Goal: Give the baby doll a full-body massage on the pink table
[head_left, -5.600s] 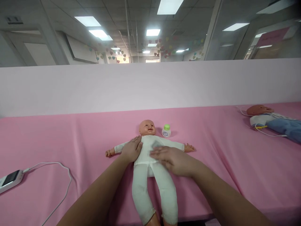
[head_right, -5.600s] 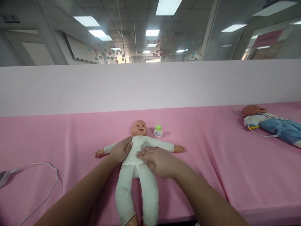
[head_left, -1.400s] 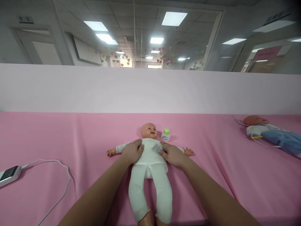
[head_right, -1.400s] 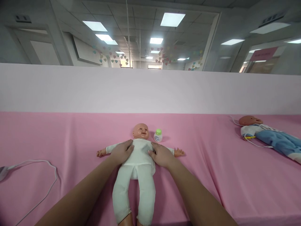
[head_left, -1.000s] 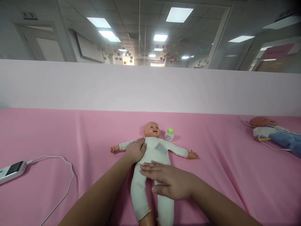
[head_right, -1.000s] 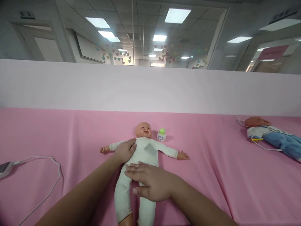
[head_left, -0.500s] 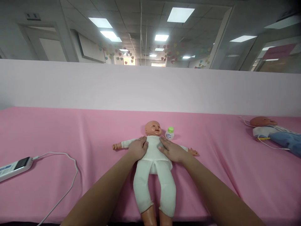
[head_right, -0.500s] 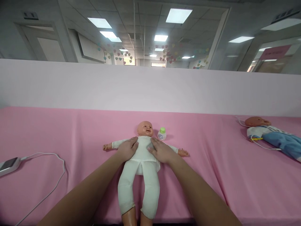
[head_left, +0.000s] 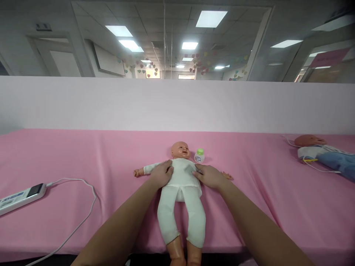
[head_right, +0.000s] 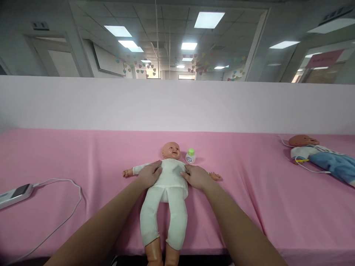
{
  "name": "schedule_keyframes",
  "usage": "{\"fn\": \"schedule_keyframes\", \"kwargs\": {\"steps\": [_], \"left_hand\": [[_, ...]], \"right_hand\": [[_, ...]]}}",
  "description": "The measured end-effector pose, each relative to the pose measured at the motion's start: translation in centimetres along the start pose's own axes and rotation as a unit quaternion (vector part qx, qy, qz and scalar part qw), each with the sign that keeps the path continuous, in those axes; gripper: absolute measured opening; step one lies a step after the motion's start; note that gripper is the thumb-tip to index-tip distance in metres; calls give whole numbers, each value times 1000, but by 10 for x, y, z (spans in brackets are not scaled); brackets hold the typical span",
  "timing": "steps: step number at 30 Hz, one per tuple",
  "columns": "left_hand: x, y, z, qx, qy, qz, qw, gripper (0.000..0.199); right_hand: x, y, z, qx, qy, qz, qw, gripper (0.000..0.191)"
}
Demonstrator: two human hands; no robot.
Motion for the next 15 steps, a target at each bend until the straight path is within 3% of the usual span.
{"fn": "schedule_keyframes", "kwargs": {"steps": [5,8,12,15], "left_hand": [[0,4,-3,4,-1,8,1000,58],[-4,11,-11,38,2,5,999,56],[-12,22,-26,83,2,-9,996,49],[-18,36,-45,100,45,-15,994,51]], "right_hand": [[-1,3,-1,12,20,10,1000,38],[-1,7,7,-22,-8,18,1000,39],[-3,14,33,-51,-70,17,996,41],[-8,20,65,-17,-120,3,993,41]]}}
Point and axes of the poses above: each hand's wrist, its own x-axis towards the middle knuckle, its own y-axis out of the back of the hand, z = x × y, the point moved 9 cm from there along x, towards the middle knuckle, and after that the axes turned 8 degrees about -z, right-handed, at the moved point
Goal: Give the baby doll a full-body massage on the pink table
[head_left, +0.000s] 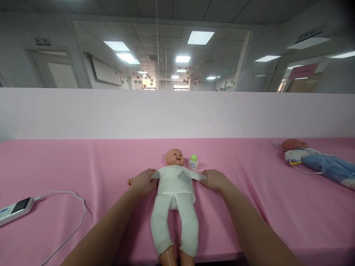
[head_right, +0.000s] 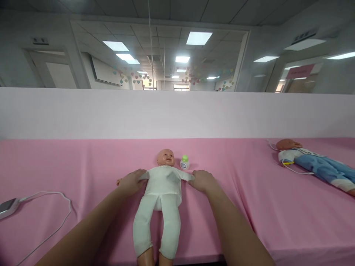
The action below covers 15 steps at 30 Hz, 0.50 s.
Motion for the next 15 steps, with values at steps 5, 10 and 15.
{"fn": "schedule_keyframes", "kwargs": {"steps": [5,10,15], "left_hand": [[-10,15,-35,14,13,-21,1000,60],[-18,24,-83,-5,71,10,997,56],[-20,25,-106,-63,118,32,990,64]], "right_hand": [[7,1,46,19,-53,-36,998,36],[13,-2,56,17,-64,-44,997,42],[16,3,74,92,-97,-3,991,54]]}}
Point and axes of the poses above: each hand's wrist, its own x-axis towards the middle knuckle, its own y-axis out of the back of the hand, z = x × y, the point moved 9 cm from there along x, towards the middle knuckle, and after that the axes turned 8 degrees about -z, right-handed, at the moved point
